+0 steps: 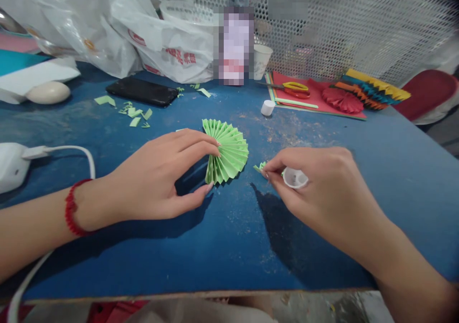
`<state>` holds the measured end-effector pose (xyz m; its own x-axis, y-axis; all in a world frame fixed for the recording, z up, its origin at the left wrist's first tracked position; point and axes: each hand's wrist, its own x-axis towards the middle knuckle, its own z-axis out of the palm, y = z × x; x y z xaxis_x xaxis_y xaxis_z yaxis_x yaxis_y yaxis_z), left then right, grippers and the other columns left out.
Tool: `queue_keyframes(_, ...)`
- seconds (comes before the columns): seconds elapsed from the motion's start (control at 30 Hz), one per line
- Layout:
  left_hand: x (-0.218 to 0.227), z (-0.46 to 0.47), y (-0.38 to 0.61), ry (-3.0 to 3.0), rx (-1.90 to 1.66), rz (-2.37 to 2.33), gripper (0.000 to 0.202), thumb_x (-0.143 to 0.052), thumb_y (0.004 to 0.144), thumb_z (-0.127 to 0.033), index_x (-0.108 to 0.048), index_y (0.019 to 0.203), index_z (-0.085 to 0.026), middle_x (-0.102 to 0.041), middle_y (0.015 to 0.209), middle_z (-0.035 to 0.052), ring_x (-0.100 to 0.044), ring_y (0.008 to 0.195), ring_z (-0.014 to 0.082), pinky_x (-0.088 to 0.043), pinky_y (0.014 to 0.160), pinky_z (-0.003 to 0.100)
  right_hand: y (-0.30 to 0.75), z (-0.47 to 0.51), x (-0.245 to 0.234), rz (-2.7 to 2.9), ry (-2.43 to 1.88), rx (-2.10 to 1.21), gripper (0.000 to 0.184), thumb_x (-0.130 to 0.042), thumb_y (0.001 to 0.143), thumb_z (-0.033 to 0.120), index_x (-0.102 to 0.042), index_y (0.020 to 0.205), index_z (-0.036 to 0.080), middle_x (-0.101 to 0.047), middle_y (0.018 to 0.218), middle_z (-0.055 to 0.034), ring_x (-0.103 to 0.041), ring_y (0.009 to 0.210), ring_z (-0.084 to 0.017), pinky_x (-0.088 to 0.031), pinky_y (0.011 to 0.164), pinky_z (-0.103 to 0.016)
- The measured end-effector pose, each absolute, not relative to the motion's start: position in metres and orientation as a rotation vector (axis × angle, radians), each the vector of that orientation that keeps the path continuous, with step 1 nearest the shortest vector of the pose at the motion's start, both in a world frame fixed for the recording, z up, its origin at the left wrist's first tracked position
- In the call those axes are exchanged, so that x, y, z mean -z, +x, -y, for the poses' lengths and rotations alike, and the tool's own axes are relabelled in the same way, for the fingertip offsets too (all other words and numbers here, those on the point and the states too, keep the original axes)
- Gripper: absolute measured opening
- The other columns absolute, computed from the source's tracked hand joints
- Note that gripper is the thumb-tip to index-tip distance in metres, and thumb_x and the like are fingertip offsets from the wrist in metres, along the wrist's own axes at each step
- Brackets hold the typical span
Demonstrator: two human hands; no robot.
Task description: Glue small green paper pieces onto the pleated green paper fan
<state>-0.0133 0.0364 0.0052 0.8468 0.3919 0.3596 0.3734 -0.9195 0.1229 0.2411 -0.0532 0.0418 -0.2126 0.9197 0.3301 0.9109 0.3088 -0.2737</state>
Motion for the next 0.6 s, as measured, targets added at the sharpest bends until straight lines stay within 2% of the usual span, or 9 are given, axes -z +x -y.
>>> queue_keyframes(0.2, 0.001, -0.043, -0.015, 2.995, -0.585, -0.695, 0.041, -0.053, 0.087, -0.026, -0.056, 0.128, -0.024, -0.058, 0.137, 0.0124, -0.058, 0.123, 0.0318, -0.052, 0.1, 0.045, 0.241, 0.055, -0.042, 2.163, -1.632, -0.037, 0.017, -0.062, 0.077, 0.009, -0.072, 0.074, 0.023, -0.074, 0.073, 0.0012, -0.069, 0.066, -0.02, -0.045, 0.063, -0.031)
queue_keyframes(0.33, 0.003, -0.048, -0.013, 3.001, -0.601, -0.738, 0.039, -0.052, 0.092, -0.028, -0.055, 0.131, -0.026, -0.06, 0.137, 0.0107, -0.058, 0.125, 0.0309, -0.049, 0.104, 0.047, 0.241, 0.054, -0.042, 2.156, -1.636, -0.038, 0.017, -0.062, 0.077, 0.01, -0.073, 0.074, 0.023, -0.074, 0.072, -0.0001, -0.069, 0.065, -0.02, -0.045, 0.063, -0.031)
queue_keyframes(0.47, 0.001, -0.054, -0.014, 3.008, -0.633, -0.823, 0.046, -0.053, 0.092, -0.028, -0.05, 0.138, -0.022, -0.052, 0.149, 0.0126, -0.049, 0.138, 0.0338, -0.04, 0.114, 0.055, 0.241, 0.053, -0.042, 2.153, -1.617, -0.014, 0.015, -0.063, 0.076, 0.011, -0.073, 0.074, 0.022, -0.074, 0.071, 0.0005, -0.069, 0.064, -0.018, -0.045, 0.063, -0.029)
queue_keyframes(0.6, 0.006, -0.062, -0.017, 2.911, -0.502, -0.742, 0.047, -0.051, 0.095, -0.03, -0.049, 0.141, -0.022, -0.046, 0.155, 0.0132, -0.045, 0.143, 0.0318, -0.041, 0.116, 0.053, 0.24, 0.053, -0.043, 2.156, -1.616, 0.006, 0.015, -0.063, 0.076, 0.011, -0.073, 0.074, 0.022, -0.074, 0.07, 0.0009, -0.068, 0.064, -0.018, -0.045, 0.063, -0.029)
